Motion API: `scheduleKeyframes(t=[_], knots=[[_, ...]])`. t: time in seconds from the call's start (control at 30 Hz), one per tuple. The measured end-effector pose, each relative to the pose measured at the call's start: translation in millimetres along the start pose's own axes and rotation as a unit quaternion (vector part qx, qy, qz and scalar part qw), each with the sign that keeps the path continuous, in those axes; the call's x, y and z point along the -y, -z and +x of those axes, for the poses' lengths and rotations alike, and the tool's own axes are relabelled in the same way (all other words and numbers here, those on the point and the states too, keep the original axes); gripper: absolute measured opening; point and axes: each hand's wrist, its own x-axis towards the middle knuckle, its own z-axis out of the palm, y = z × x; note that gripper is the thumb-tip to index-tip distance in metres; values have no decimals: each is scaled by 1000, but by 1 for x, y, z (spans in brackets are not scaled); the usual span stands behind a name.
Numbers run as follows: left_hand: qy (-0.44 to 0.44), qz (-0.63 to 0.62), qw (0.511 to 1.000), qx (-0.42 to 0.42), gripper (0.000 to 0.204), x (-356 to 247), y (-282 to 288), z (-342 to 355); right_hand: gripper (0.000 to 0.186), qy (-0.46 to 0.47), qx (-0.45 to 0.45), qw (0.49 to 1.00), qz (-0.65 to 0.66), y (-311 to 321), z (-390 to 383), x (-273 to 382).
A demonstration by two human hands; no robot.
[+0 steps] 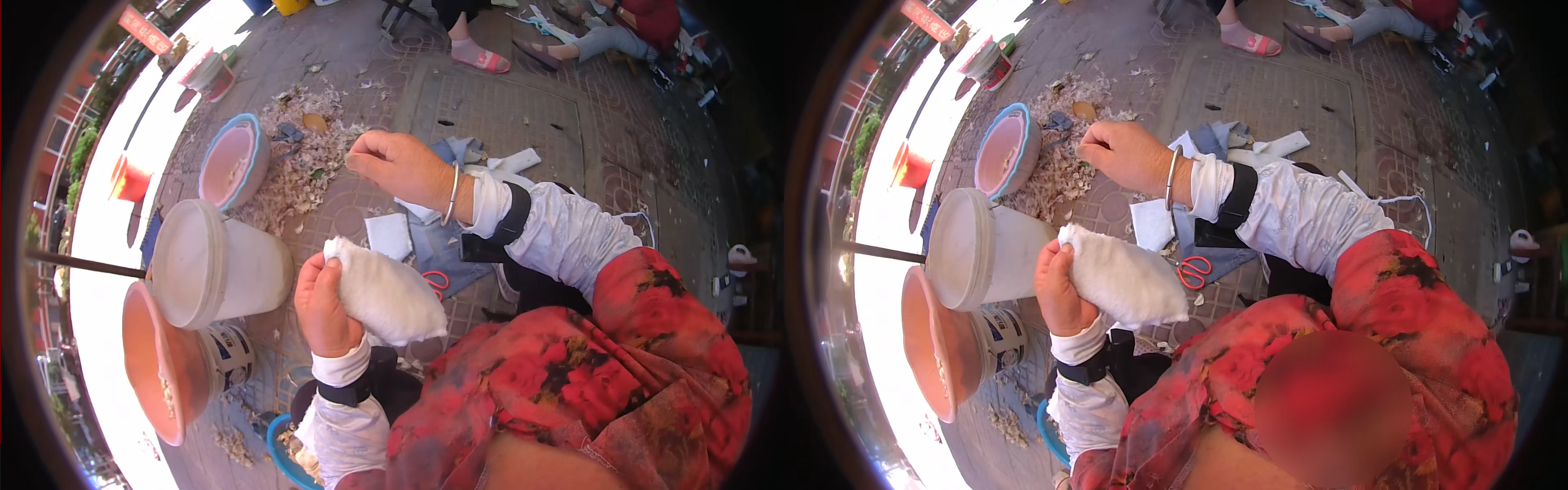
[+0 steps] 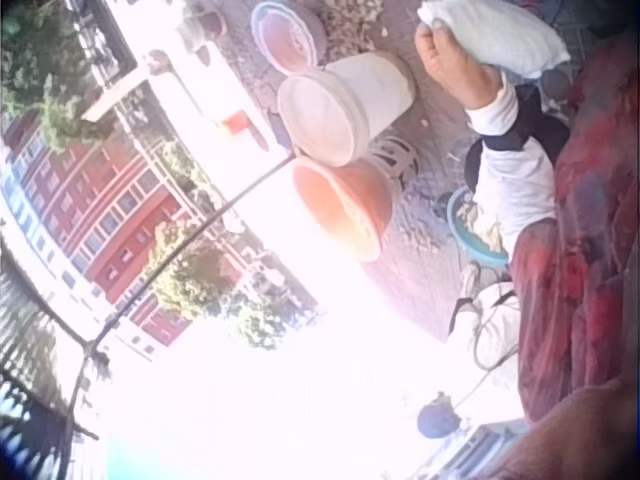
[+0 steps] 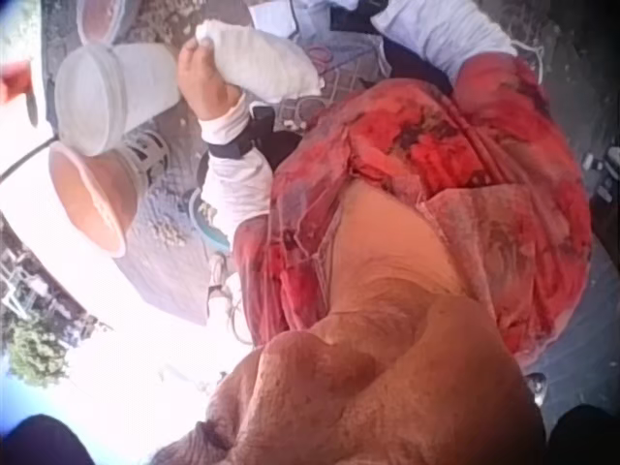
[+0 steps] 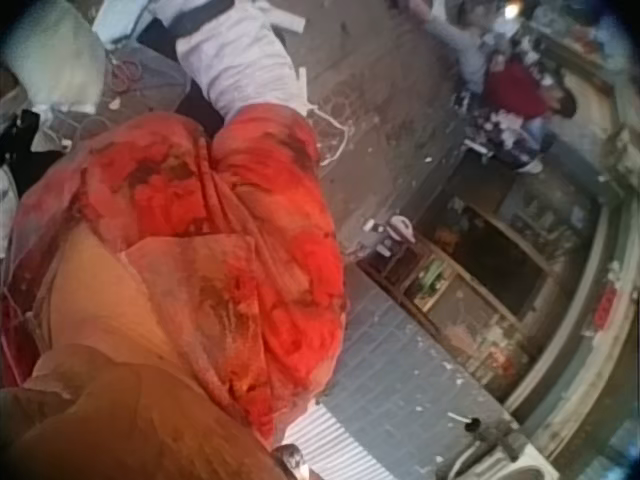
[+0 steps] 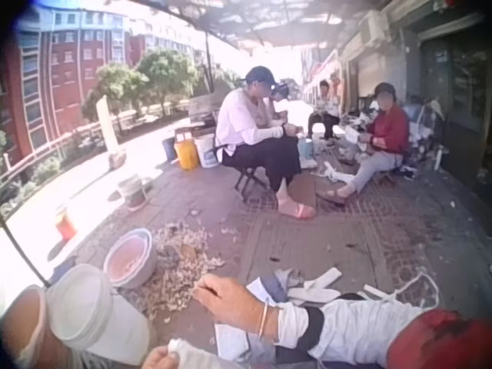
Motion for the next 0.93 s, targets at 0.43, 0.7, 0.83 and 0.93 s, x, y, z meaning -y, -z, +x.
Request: scheduleKeyframes(t=[0.43, 0.7, 0.83, 0.93], knots=[[36, -8, 999, 10, 14, -1, 4, 0, 12, 148, 126, 981, -12, -24, -32, 4], [28, 18, 999, 22, 12, 4, 4, 3, 21, 104, 242, 965, -16, -19, -27, -1], [41, 69, 996, 39, 12, -4, 7, 4, 22, 115, 204, 972, -23, -24, -30, -1], [37, 127, 990, 47, 13, -8, 10, 4, 19, 84, 170, 982, -6, -25, -33, 3]])
